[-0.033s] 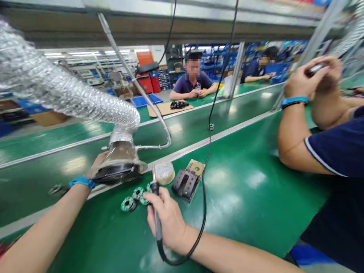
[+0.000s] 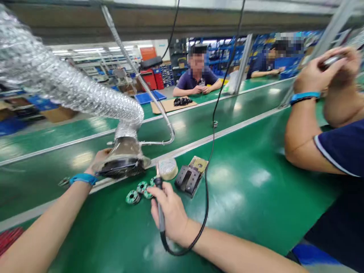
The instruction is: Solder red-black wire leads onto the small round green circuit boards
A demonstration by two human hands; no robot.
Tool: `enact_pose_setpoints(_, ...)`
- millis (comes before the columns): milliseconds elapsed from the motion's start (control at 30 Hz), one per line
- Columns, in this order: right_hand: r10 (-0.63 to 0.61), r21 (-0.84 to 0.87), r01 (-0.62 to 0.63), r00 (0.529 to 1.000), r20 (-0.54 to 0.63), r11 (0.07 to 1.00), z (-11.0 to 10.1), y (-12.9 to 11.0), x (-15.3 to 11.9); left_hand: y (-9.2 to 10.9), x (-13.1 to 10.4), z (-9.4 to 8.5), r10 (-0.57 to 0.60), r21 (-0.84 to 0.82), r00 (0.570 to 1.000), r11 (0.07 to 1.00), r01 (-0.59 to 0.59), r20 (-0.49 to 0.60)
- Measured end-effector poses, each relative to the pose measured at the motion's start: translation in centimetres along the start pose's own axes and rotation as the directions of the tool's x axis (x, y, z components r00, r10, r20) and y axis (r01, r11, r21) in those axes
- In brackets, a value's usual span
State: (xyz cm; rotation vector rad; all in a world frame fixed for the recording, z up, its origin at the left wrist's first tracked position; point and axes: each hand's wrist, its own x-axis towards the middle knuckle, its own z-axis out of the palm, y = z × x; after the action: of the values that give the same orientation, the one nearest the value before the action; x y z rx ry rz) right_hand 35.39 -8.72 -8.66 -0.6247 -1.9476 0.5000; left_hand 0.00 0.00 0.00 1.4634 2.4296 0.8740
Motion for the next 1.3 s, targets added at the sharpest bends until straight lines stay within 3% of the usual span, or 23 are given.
enact_pose_setpoints(133, 0.015, 0.041, -0.015, 1.000, -0.001, 0.999, 0.1, 0.1, -0.2, -3.3, -6.8, -4.4, -0.103, 0.164, 0.994, 0.982, 0.098, 0.026)
enact_pose_setpoints(233, 0.002, 0.067, -0.003, 1.000, 0.014, 0.998, 0.1, 0.1, -0.4, -2.7, -14.8, -5.3, -0.039, 0.204, 0.993, 0.979, 0.015, 0.115)
enact_pose_setpoints(333, -0.024, 0.083, 0.024, 1.000, 0.002, 0.996, -0.1, -0.4, -0.7, 0.3, -23.0, -2.6, 0.129, 0.062, 0.961, 0.987, -0.148, 0.243)
enact_pose_setpoints(400, -0.039, 0.085, 0.039, 0.999, 0.006, 0.996, -0.3, -1.0, -1.1, 2.6, -27.2, 0.1, 0.216, -0.030, 0.945, 0.976, -0.216, 0.246)
enact_pose_setpoints(467, -0.057, 0.087, 0.053, 0.998, 0.038, 0.995, -0.7, -1.8, -1.9, 4.3, -30.0, 2.0, 0.244, -0.088, 0.946, 0.969, -0.230, 0.212)
enact_pose_setpoints(567, -0.072, 0.091, 0.063, 0.992, 0.102, 0.994, -1.4, -3.3, -3.4, 5.1, -32.4, 2.2, 0.257, -0.115, 0.946, 0.965, -0.238, 0.199)
enact_pose_setpoints(733, -0.029, 0.085, 0.012, 0.977, 0.213, 0.996, -1.9, -5.3, -5.6, 2.4, -35.7, -0.7, 0.276, -0.091, 0.921, 0.961, -0.261, 0.274)
enact_pose_setpoints(867, -0.041, 0.081, 0.023, 0.972, 0.232, 0.996, -1.0, -6.1, -5.9, 1.4, -38.0, -0.6, 0.322, -0.166, 0.893, 0.945, -0.282, 0.314)
enact_pose_setpoints(967, -0.064, 0.120, 0.031, 0.959, 0.277, 0.992, -0.5, -6.3, -5.6, 1.7, -38.8, 0.2, 0.255, -0.286, 0.936, 0.941, -0.182, 0.242)
enact_pose_setpoints(1067, -0.071, 0.172, 0.013, 0.938, 0.338, 0.985, -0.7, -6.5, -5.5, 2.1, -39.2, 0.9, 0.081, -0.457, 0.981, 0.890, 0.008, 0.177)
enact_pose_setpoints(1167, -0.021, 0.137, -0.027, 0.944, 0.330, 0.990, -1.2, -6.9, -6.1, 2.4, -39.3, 1.4, -0.027, -0.583, 0.987, 0.804, 0.116, 0.159)
enact_pose_setpoints(1300, 0.099, 0.066, -0.124, 0.950, 0.297, 0.990, -1.9, -8.2, -7.9, 3.2, -39.5, 1.8, -0.073, -0.651, 0.986, 0.743, 0.156, 0.152)
